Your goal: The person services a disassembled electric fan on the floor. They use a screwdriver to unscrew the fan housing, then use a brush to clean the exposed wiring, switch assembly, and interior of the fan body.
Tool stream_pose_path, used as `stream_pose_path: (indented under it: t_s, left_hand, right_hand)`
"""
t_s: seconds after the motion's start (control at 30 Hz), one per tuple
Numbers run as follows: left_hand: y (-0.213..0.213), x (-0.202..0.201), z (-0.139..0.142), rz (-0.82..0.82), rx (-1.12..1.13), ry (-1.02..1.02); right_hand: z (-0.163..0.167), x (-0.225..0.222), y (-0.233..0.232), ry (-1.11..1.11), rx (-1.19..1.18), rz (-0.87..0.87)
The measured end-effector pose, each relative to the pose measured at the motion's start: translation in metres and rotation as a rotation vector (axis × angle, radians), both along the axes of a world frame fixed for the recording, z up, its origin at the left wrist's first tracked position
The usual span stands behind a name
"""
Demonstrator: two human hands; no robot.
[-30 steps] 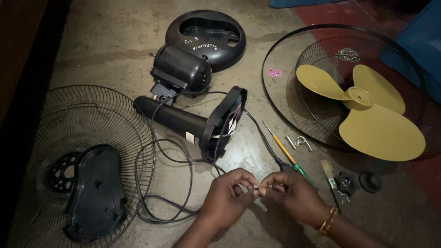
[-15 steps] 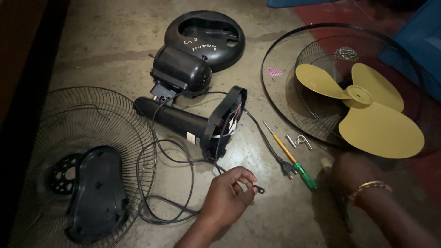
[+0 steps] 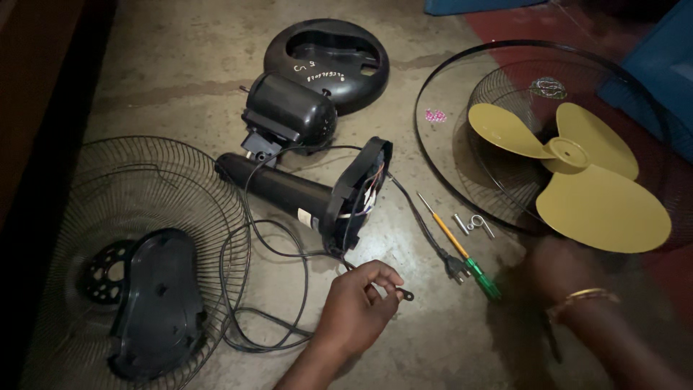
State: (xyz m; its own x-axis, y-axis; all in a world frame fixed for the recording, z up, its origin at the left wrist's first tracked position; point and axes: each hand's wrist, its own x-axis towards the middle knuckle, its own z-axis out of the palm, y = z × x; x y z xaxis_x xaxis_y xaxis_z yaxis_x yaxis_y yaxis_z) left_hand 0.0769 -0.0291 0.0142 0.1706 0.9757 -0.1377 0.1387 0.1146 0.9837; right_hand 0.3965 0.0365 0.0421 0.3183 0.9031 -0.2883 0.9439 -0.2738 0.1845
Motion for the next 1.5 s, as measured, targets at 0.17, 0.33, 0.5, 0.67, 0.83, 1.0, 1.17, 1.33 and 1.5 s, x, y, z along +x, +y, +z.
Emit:
stream_pose_path:
  t_s: [0.17, 0.33, 0.5, 0.67, 0.83, 1.0, 1.17, 1.33, 1.5]
  left_hand:
    - [0.002, -0.003, -0.004, 0.038, 0.011, -0.060]
    - [0.003, -0.004, -0.005, 0.081, -0.039, -0.025]
    - [0.003, -0.006, -0.003, 0.040, -0.020, 0.074]
    - [0.002, -0.004, -0.002, 0.020, -0.133, -0.013]
    - [0.002, -0.002, -0.003, -0.010, -0.114, -0.066]
    - [-0.001, 0.001, -0.002, -0.002, -0.084, -0.059]
    - [0.000, -0.001, 0.001, 0.058, -0.081, -0.085]
    - [0.000, -0.001, 0.002, 0.066, -0.102, -0.055]
    - [0.001, -0.001, 0.001, 0.076, -0.042, 0.000]
  right_hand:
    - [-0.001, -0.031, -0.001, 0.508, 0.026, 0.128]
    - [-0.043, -0.080, -0.028, 1.051, -0.015, 0.074]
    - [-0.061, -0.093, -0.045, 1.053, -0.057, 0.132]
    - [-0.031, -0.100, -0.040, 1.012, 0.087, 0.141]
    - [-0.019, -0.113, -0.045, 0.883, -0.045, 0.128]
    - [-0.037, -0.093, -0.037, 0.918, 0.080, 0.242]
    - [-0.040, -0.022, 0.005, 0.369, 0.178, 0.142]
    - [-0.054, 0.044, 0.019, 0.329, 0.231, -0.075]
    - [-0.079, 0.056, 0.014, 0.242, 0.130, -0.126]
